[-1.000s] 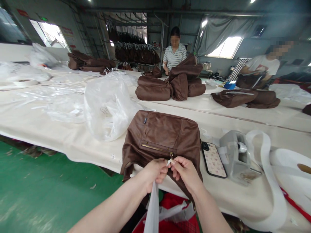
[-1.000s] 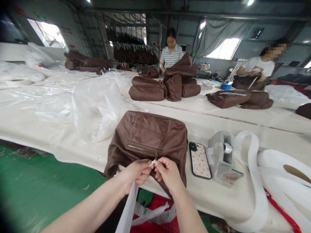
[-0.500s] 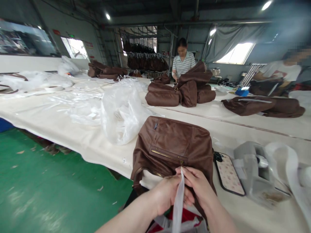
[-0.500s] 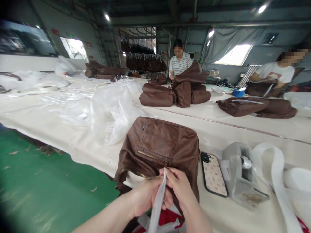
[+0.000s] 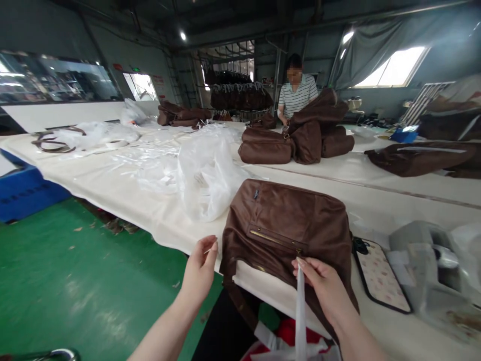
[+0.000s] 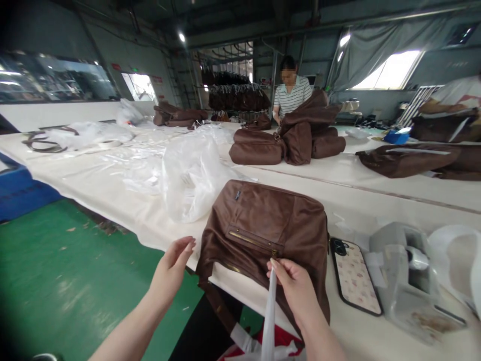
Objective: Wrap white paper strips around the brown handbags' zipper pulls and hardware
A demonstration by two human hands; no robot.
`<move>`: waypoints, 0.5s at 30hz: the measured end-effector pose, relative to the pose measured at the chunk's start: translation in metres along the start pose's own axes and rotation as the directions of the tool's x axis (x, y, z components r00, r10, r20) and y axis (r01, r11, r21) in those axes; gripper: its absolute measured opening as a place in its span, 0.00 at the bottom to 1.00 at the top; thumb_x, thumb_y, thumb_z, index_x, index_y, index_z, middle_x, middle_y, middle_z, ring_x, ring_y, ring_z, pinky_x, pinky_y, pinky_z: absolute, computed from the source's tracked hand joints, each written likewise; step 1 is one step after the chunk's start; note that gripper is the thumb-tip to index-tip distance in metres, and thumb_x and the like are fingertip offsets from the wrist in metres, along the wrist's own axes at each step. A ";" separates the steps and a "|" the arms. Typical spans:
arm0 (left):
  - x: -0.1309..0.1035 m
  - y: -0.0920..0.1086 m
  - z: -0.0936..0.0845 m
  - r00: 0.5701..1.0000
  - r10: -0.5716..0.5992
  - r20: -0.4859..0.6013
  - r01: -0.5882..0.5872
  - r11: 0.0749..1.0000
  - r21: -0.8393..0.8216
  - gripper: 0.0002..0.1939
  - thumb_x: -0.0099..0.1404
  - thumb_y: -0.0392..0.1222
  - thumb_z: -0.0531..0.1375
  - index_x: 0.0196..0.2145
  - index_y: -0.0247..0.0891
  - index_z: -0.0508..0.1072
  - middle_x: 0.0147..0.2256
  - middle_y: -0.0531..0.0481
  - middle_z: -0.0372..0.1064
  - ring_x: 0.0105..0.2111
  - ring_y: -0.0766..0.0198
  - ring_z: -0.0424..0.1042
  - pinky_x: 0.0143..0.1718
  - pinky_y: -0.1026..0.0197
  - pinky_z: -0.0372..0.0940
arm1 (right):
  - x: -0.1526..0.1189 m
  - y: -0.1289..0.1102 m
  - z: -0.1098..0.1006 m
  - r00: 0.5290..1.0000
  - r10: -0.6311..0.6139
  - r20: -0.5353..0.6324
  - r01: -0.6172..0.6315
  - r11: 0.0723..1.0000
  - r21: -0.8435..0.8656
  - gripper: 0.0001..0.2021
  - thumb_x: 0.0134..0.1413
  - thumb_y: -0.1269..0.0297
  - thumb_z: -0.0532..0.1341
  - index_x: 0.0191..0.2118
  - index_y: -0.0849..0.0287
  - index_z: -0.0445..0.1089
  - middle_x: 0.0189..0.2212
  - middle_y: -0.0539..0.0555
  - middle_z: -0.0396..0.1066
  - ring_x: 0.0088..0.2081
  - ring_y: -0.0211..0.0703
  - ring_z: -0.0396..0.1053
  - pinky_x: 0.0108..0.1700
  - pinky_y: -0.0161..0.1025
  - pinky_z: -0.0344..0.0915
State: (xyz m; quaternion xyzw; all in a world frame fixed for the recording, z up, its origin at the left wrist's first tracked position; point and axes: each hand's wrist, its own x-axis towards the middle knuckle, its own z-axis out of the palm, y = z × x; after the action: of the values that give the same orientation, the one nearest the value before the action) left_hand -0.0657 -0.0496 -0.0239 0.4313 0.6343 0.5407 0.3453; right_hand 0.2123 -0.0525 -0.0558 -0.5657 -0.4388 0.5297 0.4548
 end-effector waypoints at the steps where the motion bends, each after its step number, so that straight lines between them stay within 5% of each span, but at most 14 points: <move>1: 0.010 -0.001 -0.002 1.000 -0.003 0.018 0.002 0.999 0.036 0.26 0.55 0.58 0.61 0.44 0.35 0.69 0.45 0.40 0.72 0.46 0.53 0.72 0.49 0.52 0.65 | -0.003 0.000 0.001 0.999 -0.039 -0.007 0.039 0.997 -0.067 0.21 0.52 0.45 0.61 0.36 0.59 0.77 0.32 0.58 0.76 0.35 0.50 0.73 0.40 0.43 0.69; 5: 0.029 0.009 0.002 0.962 -0.124 0.244 0.100 0.989 0.107 0.31 0.52 0.57 0.64 0.46 0.31 0.68 0.40 0.39 0.75 0.43 0.49 0.73 0.45 0.50 0.67 | -0.024 0.007 -0.007 0.933 -0.351 -0.082 0.301 0.883 -0.361 0.19 0.58 0.48 0.56 0.40 0.56 0.76 0.40 0.58 0.75 0.40 0.50 0.74 0.43 0.42 0.70; 10: 0.023 0.052 0.018 0.841 -0.206 0.501 0.263 0.964 -0.046 0.27 0.52 0.53 0.66 0.45 0.34 0.70 0.37 0.44 0.77 0.38 0.51 0.76 0.37 0.54 0.70 | -0.038 0.028 -0.036 0.619 -0.726 -0.299 0.355 0.598 -0.718 0.15 0.54 0.51 0.61 0.39 0.55 0.76 0.44 0.59 0.73 0.44 0.53 0.73 0.46 0.47 0.70; 12: 0.024 0.083 0.022 0.841 -0.119 0.528 0.255 0.947 -0.193 0.27 0.50 0.50 0.67 0.46 0.34 0.70 0.36 0.44 0.77 0.36 0.51 0.77 0.36 0.54 0.71 | -0.043 0.028 -0.040 0.533 -0.777 -0.335 0.351 0.563 -0.748 0.14 0.55 0.52 0.60 0.38 0.55 0.76 0.45 0.60 0.73 0.45 0.53 0.72 0.46 0.48 0.70; 15: 0.034 0.145 0.022 0.902 0.035 0.430 0.112 0.943 -0.312 0.30 0.49 0.50 0.66 0.48 0.34 0.70 0.34 0.46 0.78 0.35 0.50 0.77 0.37 0.50 0.73 | -0.054 0.021 -0.034 0.443 -0.798 -0.408 0.378 0.580 -0.722 0.12 0.57 0.55 0.59 0.37 0.55 0.75 0.45 0.61 0.72 0.45 0.53 0.71 0.46 0.48 0.70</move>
State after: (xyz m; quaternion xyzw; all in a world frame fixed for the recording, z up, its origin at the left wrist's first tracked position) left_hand -0.0342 -0.0037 0.1162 0.4629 0.4518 0.5237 0.5545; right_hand 0.2433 -0.1109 -0.0648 -0.6207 -0.5330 -0.0769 0.5698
